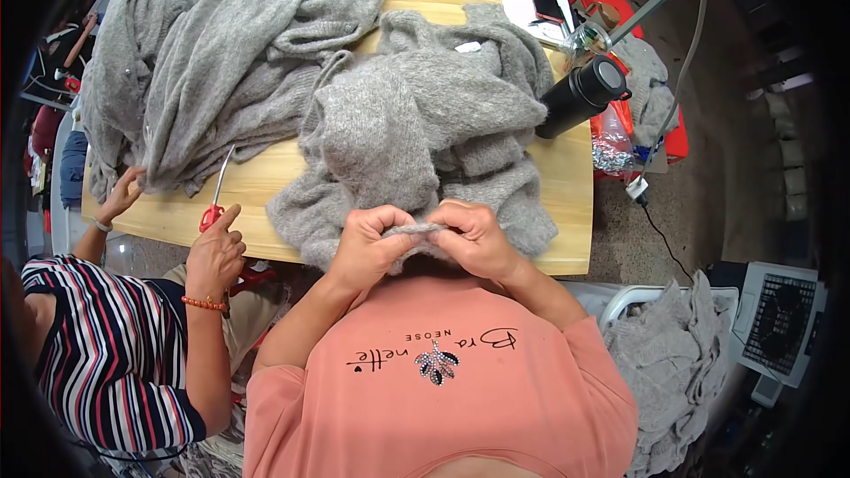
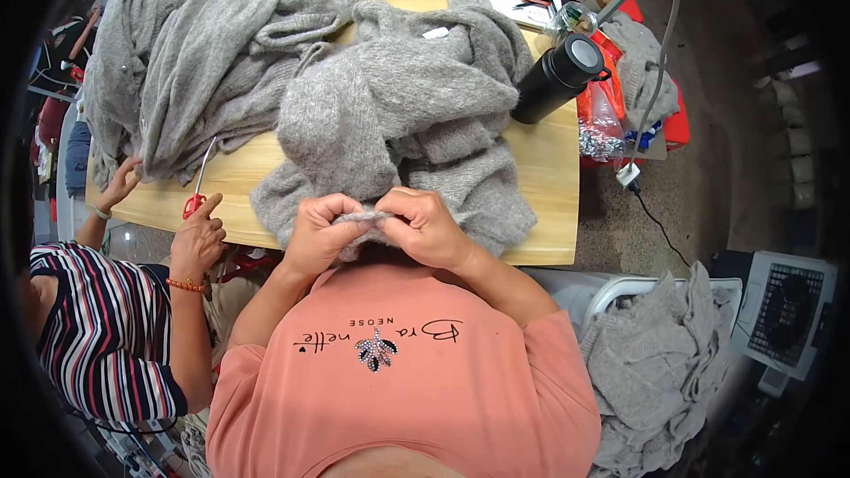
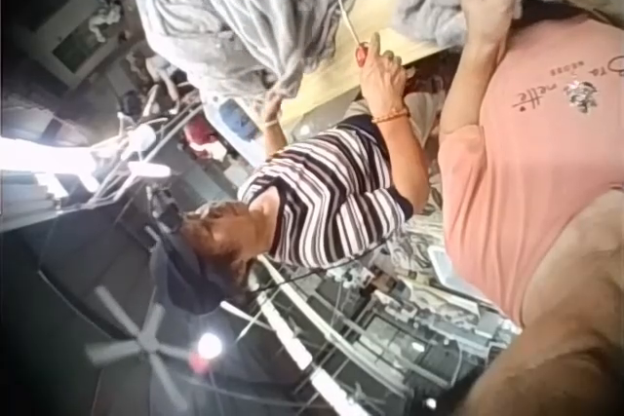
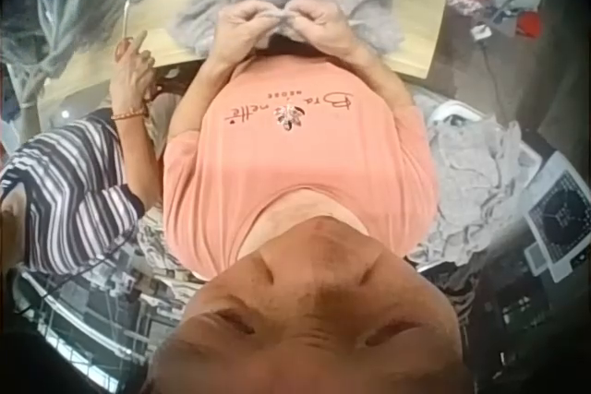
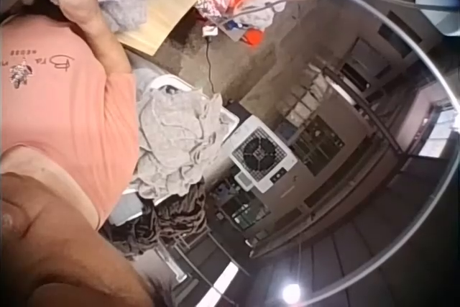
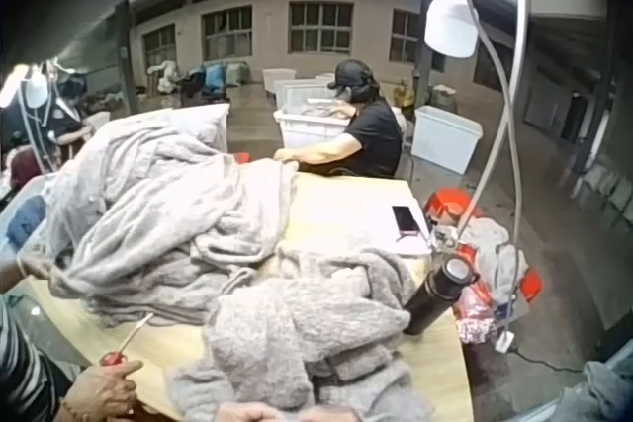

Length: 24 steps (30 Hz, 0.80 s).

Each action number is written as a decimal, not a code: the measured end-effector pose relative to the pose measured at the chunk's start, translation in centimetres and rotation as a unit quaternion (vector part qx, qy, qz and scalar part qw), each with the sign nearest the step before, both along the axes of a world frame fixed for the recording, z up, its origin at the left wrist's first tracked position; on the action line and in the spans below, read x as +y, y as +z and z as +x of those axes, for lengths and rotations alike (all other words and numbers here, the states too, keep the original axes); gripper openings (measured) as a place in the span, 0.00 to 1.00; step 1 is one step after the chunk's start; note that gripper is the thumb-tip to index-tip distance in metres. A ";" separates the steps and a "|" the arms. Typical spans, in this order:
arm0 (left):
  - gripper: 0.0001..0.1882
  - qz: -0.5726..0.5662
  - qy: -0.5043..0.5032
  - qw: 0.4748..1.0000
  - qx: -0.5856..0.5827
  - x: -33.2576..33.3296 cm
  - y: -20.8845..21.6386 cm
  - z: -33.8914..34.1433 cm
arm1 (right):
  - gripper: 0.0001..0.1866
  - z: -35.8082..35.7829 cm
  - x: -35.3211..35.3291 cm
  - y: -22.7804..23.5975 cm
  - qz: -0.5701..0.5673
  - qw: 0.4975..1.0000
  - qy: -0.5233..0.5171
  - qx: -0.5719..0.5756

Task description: Inspecting a grey sweater for loose threads and trimming them with scissors.

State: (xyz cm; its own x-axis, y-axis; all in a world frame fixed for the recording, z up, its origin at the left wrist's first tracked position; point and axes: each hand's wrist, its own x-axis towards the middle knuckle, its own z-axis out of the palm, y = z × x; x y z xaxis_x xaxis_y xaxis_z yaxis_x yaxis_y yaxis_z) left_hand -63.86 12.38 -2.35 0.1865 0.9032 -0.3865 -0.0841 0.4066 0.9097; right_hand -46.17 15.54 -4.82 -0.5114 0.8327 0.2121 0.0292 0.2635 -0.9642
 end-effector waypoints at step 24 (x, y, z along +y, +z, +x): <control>0.02 -0.017 -0.005 0.998 -0.053 -0.6 -1.0 0.5 | 0.03 -0.8 -0.4 0.0 0.006 0.999 0.023 0.031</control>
